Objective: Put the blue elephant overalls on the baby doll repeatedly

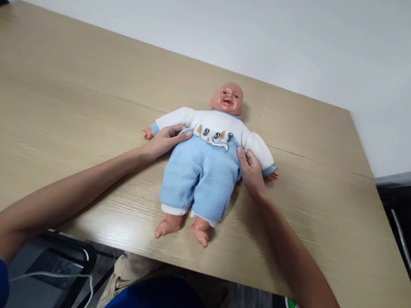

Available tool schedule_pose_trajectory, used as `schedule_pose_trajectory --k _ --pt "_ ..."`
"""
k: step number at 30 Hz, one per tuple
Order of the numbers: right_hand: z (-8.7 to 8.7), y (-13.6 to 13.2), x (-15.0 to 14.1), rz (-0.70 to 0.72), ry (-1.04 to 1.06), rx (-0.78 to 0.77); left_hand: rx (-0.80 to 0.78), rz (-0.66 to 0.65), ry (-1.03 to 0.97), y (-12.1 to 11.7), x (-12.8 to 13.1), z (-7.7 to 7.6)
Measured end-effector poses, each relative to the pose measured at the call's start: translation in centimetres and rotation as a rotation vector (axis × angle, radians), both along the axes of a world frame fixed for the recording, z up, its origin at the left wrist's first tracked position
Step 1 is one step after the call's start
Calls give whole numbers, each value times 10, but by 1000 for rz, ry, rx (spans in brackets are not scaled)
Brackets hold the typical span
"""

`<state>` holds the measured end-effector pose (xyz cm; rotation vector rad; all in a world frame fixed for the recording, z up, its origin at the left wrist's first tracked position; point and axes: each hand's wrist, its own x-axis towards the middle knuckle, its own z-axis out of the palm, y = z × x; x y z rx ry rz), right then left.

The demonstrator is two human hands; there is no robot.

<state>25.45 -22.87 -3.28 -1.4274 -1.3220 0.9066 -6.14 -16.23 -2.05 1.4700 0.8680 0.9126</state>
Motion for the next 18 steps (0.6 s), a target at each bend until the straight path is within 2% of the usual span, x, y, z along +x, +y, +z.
schedule_pose_trajectory --k 5,11,14,16,18 --pt "-1 -9 12 28 41 -17 151 -47 94 3 -13 -3" --pt "4 -38 25 117 38 -64 213 -226 106 17 -42 -14" --pt "6 -44 12 98 247 -117 159 -260 72 14 -44 -17" --pt "7 -43 2 110 356 -149 67 -194 -1 8 -37 -19" --pt "8 -41 -4 125 381 -183 -68 -84 -104 -2 -27 -23"
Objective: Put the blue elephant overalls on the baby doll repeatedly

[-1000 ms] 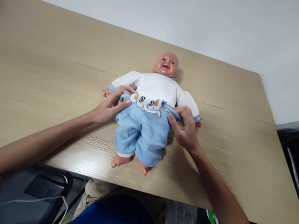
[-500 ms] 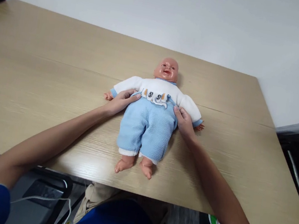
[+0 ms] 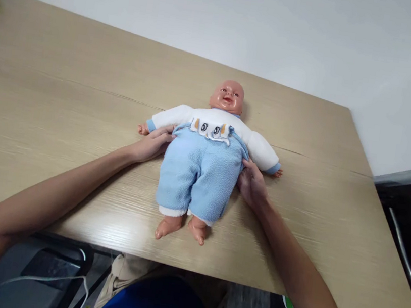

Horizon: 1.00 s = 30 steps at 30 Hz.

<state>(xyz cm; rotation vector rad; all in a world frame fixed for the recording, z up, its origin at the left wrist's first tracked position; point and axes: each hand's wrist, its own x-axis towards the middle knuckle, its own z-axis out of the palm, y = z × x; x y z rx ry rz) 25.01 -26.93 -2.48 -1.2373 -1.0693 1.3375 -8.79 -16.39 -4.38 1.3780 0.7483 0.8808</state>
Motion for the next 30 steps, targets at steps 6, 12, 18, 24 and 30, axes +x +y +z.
schedule_pose_trajectory --k 6,12,18,24,30 --pt "-3 5 7 8 28 4 -70 6 -32 -7 8 -4" --pt "8 7 55 240 -396 175 172 -294 114 16 -21 7" --pt "13 3 60 289 -505 294 231 -348 158 13 -26 13" --pt "-1 -4 34 99 -202 144 131 -291 59 7 -15 13" --pt "-2 -6 17 9 -4 40 -125 -144 -137 -3 0 -3"
